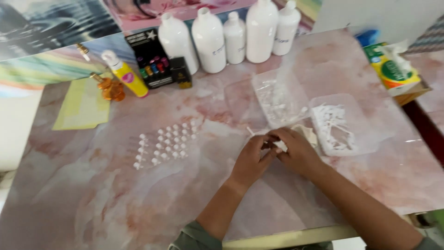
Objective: The person assembles small clear glass bottles by inserting white cotton wicks into their openings. They handle the bottles and wicks with their hands, occasionally using a white cloth to wipe the bottle necks. The assembled bottles are placed in a neat row on the table.
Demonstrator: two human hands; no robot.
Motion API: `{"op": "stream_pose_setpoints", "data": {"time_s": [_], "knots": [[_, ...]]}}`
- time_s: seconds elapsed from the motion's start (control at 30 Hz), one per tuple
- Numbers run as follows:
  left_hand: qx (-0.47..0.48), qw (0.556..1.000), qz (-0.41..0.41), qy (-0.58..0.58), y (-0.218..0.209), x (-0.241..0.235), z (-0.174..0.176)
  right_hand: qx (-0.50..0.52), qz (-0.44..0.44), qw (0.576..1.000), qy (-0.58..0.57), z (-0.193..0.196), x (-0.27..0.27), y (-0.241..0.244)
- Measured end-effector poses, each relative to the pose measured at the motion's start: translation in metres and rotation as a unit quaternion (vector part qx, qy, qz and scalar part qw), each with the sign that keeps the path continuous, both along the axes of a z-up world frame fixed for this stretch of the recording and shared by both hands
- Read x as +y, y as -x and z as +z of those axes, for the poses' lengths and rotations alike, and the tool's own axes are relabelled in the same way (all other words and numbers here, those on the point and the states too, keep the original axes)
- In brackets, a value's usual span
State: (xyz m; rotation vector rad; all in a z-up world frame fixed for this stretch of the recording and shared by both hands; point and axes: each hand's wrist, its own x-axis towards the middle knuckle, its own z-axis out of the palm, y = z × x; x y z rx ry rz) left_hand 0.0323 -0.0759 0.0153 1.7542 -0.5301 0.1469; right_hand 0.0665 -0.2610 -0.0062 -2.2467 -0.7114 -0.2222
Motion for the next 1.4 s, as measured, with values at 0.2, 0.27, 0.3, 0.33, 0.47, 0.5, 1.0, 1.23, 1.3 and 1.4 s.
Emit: {"op": "stream_pose_setpoints", "data": {"time_s": [0.2,0.27,0.3,0.33,0.47,0.5,1.0,1.23,1.3,1.4], "knots": [[0.006,0.995,0.007,-0.1,-0.007,-0.005,-0.049,0.091,-0.064,0.992,-0.063,-0.054,-0.005,0.008],[0.041,0.994,0.009,-0.097,-0.003,-0.002,-0.049,0.088,-0.055,0.992,-0.066,-0.061,-0.005,0.009],[0.066,0.994,0.012,-0.092,-0.007,0.0,-0.047,0.074,-0.047,0.994,-0.068,-0.062,-0.004,0.004],[0.063,0.993,0.012,-0.095,-0.006,0.001,-0.045,0.072,-0.047,0.994,-0.072,-0.059,-0.003,0.004],[0.026,0.995,0.023,-0.09,-0.001,-0.003,-0.039,0.06,-0.016,0.996,-0.069,-0.043,-0.005,0.011],[-0.012,0.995,0.038,-0.087,-0.003,-0.005,-0.036,0.046,-0.009,0.997,-0.065,-0.037,-0.006,0.012],[0.387,0.89,0.036,0.24,-0.124,-0.078,0.046,0.085,-0.092,0.979,0.16,0.016,-0.006,-0.146],[0.397,0.872,0.086,0.274,-0.124,-0.086,0.047,0.034,-0.105,0.958,0.266,0.005,0.001,-0.145],[0.358,0.884,0.103,0.284,-0.122,-0.087,0.046,0.026,-0.121,0.969,0.215,0.017,0.001,-0.14],[0.281,0.913,0.132,0.265,-0.106,-0.083,0.051,-0.032,-0.121,0.977,0.174,0.035,0.001,-0.125]]}}
